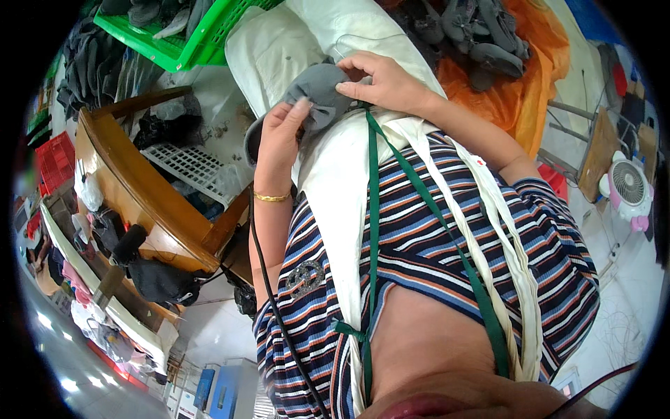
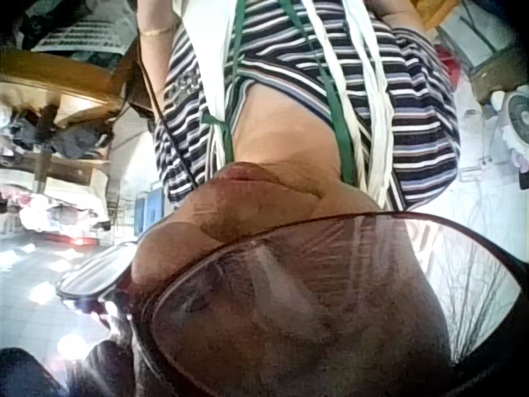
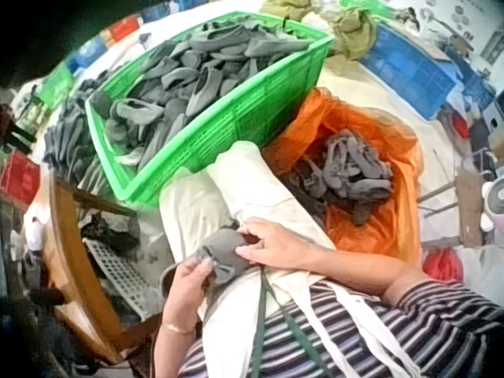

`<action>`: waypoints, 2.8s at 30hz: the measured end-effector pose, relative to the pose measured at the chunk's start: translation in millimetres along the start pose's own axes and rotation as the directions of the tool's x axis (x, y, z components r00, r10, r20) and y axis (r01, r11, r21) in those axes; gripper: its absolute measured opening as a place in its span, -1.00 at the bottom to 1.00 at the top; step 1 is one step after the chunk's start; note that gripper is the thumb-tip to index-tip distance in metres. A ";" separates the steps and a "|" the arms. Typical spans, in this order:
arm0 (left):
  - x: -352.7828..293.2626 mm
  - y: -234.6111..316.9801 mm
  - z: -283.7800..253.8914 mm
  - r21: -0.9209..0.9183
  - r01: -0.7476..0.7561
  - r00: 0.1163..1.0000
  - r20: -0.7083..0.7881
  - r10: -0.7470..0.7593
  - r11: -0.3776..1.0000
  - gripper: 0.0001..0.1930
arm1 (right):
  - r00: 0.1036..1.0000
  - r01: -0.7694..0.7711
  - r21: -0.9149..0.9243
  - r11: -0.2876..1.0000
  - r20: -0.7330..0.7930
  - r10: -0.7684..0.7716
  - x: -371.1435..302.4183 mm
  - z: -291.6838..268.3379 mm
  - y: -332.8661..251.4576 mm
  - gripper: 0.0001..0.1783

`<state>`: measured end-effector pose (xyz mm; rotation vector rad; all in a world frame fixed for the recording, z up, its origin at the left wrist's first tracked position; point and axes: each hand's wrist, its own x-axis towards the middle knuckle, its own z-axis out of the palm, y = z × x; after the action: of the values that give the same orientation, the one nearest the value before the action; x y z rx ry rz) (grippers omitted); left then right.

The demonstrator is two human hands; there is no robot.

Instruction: The person sits on the floor and sews grey slipper uppers using a needle and thread. They pick up individual slippers from a green basket, stitch the edges, and place the finished items into a white sack on their lap.

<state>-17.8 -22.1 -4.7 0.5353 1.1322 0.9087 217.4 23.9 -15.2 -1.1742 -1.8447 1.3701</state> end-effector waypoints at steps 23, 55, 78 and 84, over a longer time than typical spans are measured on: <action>28.8 11.5 46.2 0.538 -0.570 0.794 0.165 0.585 0.621 -0.89 | 0.424 0.424 0.787 0.448 -0.610 0.670 -63.6 -127.9 85.8 -0.57; 63.7 40.3 -4.4 0.894 -0.433 0.850 0.361 0.384 0.116 -0.88 | 0.958 0.216 -0.214 0.953 -0.143 -0.250 35.5 -11.2 -6.1 -0.64; 23.8 9.3 -1.0 0.241 -0.231 0.970 0.129 0.204 0.943 -0.75 | 0.966 0.246 -0.104 0.964 0.103 -0.236 27.0 -2.6 -23.9 -0.75; 11.5 9.1 -5.0 0.631 -0.522 0.826 0.208 0.524 0.573 -0.81 | 0.999 -0.006 0.115 0.993 0.040 0.001 17.6 -13.7 -23.5 -0.75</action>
<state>-23.9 -8.0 -5.7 1.5468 1.3212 0.9830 213.1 43.5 10.2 -1.0999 -1.7662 1.4907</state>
